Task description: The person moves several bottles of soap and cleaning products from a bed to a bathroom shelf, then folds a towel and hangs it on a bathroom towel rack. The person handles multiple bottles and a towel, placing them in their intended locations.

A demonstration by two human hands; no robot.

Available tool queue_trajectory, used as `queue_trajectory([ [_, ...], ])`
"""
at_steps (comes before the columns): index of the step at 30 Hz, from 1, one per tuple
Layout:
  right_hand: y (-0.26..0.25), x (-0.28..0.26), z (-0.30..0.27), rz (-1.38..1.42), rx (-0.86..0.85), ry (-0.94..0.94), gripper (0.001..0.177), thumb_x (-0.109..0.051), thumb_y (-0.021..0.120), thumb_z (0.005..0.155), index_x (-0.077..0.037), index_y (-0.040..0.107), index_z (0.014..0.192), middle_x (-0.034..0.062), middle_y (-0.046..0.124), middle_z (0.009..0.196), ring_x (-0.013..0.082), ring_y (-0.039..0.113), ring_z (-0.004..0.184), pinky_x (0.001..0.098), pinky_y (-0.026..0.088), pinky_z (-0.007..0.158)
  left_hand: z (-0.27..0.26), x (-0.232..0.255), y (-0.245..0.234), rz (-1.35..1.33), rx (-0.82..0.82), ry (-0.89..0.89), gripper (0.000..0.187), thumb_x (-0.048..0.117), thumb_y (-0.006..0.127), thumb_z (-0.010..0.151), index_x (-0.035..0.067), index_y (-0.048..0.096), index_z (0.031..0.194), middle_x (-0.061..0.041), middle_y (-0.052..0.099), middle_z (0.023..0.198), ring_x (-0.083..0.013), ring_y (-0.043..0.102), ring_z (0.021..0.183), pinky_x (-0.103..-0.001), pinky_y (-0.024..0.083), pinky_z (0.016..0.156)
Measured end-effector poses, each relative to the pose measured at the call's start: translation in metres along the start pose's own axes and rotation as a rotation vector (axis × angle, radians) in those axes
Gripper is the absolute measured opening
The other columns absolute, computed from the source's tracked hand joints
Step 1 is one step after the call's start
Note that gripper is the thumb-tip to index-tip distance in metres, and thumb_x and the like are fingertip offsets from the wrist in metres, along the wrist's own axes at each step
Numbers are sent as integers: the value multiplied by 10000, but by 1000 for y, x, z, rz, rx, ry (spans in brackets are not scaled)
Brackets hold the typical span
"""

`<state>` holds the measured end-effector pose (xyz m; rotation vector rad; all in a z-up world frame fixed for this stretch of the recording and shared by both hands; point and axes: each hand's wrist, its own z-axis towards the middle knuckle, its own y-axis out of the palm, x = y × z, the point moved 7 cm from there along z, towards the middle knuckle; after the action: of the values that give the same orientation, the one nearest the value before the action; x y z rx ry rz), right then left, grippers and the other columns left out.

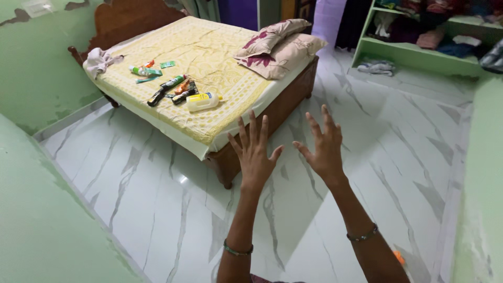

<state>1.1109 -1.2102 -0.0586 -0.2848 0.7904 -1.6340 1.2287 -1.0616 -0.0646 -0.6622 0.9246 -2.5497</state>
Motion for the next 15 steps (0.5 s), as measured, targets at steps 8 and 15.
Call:
queue_trajectory([
  [8,48,17,27,25,-50,25,872,-471,762,877,-153,381,1593,227,206,1691,425,291,1523,693,241,1168,12,-33,23,72,-53,-75,1046,505,816,786,228,255,1624,-63,71,1720,-348,8,1584,-681,-48,1223],
  [15,63,11,45,39,-53,43,864,-464,765,884,-145,392,1595,223,211,1686,417,284,1539,699,233,1171,29,-60,22,110,-83,-97,1022,527,808,786,232,277,1607,-66,68,1717,-342,-6,1580,-685,-45,1226],
])
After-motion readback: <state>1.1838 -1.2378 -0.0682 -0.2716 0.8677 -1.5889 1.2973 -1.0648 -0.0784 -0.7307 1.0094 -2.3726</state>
